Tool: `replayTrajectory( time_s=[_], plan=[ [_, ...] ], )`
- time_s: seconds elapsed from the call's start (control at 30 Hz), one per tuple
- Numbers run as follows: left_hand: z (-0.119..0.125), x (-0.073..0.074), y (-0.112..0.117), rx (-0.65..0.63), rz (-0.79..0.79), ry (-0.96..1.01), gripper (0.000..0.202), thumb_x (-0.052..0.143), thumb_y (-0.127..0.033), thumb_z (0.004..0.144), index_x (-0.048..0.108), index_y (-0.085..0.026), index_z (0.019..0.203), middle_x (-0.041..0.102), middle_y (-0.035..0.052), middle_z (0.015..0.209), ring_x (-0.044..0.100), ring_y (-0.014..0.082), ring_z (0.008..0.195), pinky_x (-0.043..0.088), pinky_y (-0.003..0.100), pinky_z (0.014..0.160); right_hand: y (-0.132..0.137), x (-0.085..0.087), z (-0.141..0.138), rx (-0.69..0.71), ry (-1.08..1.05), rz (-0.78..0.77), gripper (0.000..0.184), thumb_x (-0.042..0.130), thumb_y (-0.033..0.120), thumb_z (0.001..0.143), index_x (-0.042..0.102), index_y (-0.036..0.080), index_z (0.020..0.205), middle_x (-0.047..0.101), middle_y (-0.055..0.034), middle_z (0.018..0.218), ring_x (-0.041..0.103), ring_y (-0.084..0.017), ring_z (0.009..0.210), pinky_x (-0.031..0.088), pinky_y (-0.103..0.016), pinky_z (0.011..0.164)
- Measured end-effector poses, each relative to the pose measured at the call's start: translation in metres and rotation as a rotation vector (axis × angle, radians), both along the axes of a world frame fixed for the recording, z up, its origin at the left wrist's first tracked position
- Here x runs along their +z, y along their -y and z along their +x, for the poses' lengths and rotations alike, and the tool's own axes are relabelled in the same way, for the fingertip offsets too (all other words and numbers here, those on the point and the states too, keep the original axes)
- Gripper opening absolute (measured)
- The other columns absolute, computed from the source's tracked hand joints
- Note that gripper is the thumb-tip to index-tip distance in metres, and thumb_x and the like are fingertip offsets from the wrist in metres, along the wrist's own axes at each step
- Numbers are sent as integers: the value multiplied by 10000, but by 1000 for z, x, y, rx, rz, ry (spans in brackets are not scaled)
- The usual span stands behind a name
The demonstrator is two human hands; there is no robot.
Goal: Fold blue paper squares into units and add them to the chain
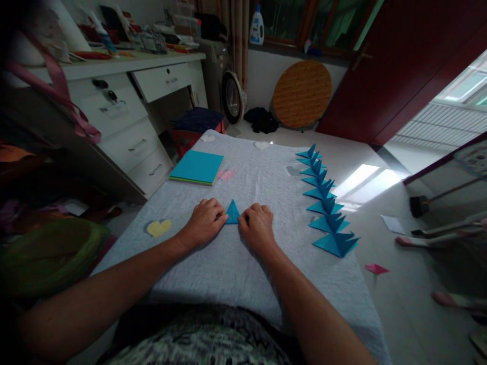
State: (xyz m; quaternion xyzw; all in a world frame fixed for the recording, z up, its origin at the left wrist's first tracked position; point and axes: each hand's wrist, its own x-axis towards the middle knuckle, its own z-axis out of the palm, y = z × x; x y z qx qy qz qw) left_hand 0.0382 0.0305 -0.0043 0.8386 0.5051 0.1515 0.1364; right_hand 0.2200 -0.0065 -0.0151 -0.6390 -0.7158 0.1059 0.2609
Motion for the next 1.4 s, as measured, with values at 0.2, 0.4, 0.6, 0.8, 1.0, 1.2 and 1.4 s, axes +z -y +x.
replayTrajectory(
  time_s=[0.2, 0.4, 0.6, 0.8, 1.0, 1.2, 1.4],
  plan=[
    [3, 2, 2, 10, 33, -57, 250, 522, -282, 944, 697, -171, 804, 634, 89, 946, 528, 258, 925, 420, 413, 807, 0, 0, -2, -13, 18, -9, 199, 610, 249, 899, 677, 201, 718, 643, -63, 851, 514, -232, 872, 340, -375, 791],
    [4, 2, 4, 22, 88, -77, 205, 540, -259, 923, 680, -178, 796, 612, 87, 926, 521, 257, 934, 421, 406, 806, 1, -2, -4, -35, 47, 5, 198, 626, 263, 894, 661, 206, 708, 642, -62, 851, 509, -241, 883, 338, -381, 788],
    [5, 2, 5, 13, 80, -75, 207, 532, -266, 929, 665, -176, 797, 598, 100, 935, 510, 281, 953, 420, 431, 821, 1, -2, -5, -36, 52, 18, 193, 628, 255, 884, 647, 207, 697, 640, -66, 845, 510, -242, 877, 345, -382, 788],
    [5, 2, 5, 27, 105, -51, 101, 572, -245, 904, 637, -203, 970, 604, 81, 974, 505, 275, 969, 415, 421, 831, 2, 0, -6, -48, 53, 23, 183, 637, 253, 873, 642, 210, 695, 637, -63, 835, 506, -241, 874, 340, -377, 779],
    [2, 1, 4, -177, 183, 20, 263, 577, -175, 923, 674, -282, 1144, 654, 28, 1248, 486, 273, 1066, 400, 433, 893, 1, 2, -5, -52, 81, -45, 166, 643, 260, 875, 651, 200, 720, 639, -66, 873, 508, -250, 902, 336, -382, 797],
    [0, -3, 4, -221, 272, -7, 200, 578, -206, 959, 715, -282, 1082, 728, -17, 1190, 528, 248, 1027, 403, 417, 859, 1, 3, -6, -57, 80, -68, 164, 641, 262, 875, 653, 196, 726, 634, -58, 878, 508, -241, 910, 331, -369, 808],
    [1, -7, 4, -242, 312, -44, 207, 565, -188, 962, 711, -247, 1097, 734, 0, 1173, 575, 243, 1005, 420, 410, 849, 2, 2, -5, -54, 55, -25, 115, 633, 226, 865, 662, 193, 758, 630, -65, 867, 502, -244, 885, 343, -377, 808]
  ],
)
